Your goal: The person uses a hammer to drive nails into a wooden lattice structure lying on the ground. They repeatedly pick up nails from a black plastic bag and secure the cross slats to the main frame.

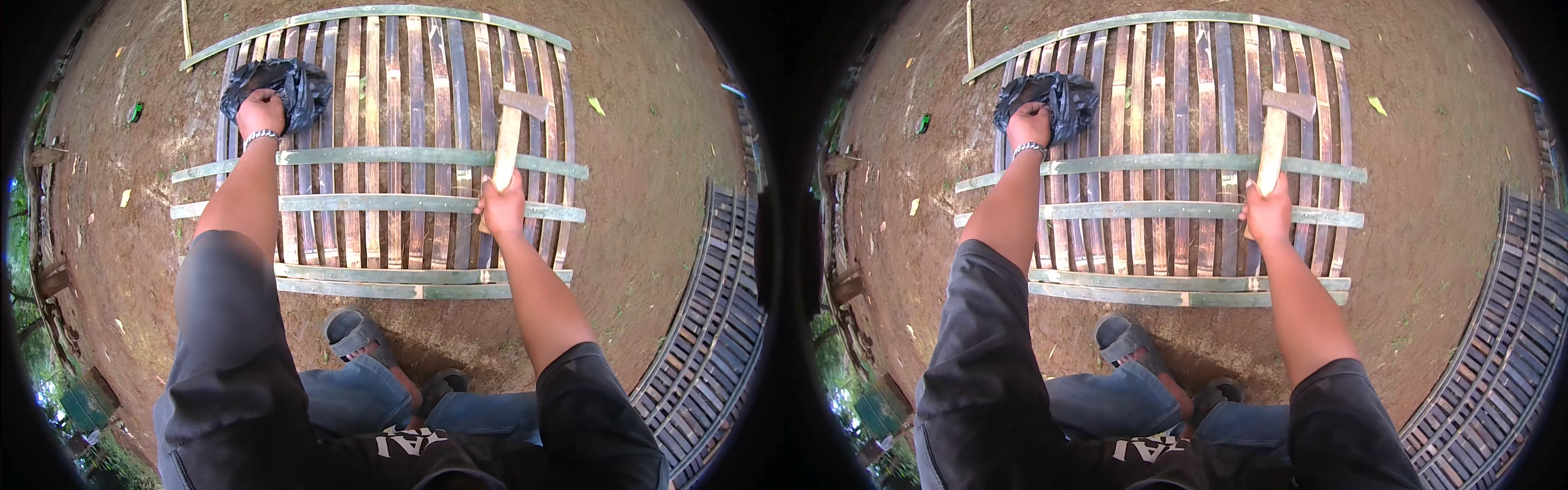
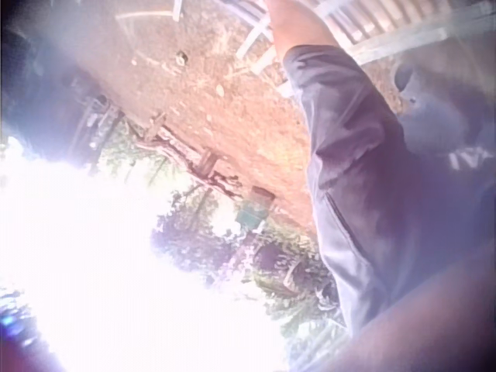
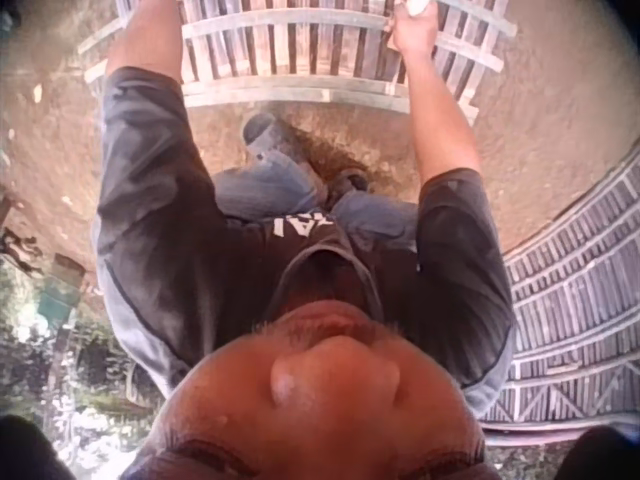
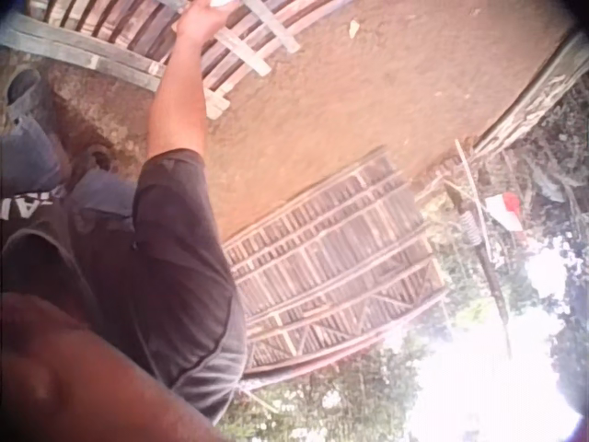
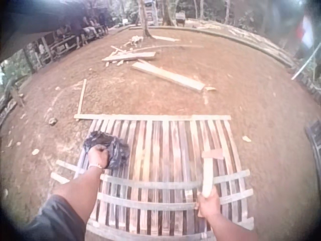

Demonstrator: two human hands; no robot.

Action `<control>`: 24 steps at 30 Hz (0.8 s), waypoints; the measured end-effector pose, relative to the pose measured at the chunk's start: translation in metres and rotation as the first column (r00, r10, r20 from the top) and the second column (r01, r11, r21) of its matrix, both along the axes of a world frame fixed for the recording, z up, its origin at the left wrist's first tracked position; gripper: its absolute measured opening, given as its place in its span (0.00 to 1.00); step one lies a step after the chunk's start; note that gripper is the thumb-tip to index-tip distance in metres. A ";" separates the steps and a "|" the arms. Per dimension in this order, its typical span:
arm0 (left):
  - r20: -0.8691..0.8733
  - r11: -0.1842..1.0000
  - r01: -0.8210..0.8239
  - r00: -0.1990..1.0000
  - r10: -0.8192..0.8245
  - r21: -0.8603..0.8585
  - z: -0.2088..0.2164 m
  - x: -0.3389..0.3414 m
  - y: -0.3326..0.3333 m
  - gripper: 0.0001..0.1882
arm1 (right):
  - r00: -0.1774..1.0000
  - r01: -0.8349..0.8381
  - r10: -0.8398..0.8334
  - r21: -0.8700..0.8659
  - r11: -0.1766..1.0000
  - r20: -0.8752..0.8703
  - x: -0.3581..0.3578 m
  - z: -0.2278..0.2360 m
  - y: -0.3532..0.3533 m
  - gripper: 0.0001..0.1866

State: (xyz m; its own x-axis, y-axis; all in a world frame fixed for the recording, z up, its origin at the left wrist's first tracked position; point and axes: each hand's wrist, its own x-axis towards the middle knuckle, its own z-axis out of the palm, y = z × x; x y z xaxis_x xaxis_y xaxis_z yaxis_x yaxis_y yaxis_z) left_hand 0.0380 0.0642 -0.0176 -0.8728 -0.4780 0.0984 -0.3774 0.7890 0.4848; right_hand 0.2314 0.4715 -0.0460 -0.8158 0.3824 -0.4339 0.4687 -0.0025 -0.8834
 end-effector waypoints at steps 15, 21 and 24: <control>-0.441 0.469 0.336 0.888 0.133 0.817 0.021 0.102 0.132 0.07 | 0.999 -0.030 0.030 0.001 1.000 -0.021 0.004 0.001 0.004 0.21; -0.170 0.722 0.230 0.973 -0.157 0.652 -0.028 0.151 0.213 0.07 | 1.000 -0.027 0.027 0.000 1.000 -0.009 0.002 0.002 0.005 0.20; -0.170 0.849 0.241 0.969 -0.181 0.470 -0.047 0.146 0.210 0.09 | 1.000 -0.025 0.025 -0.026 0.999 0.002 0.002 0.001 0.002 0.20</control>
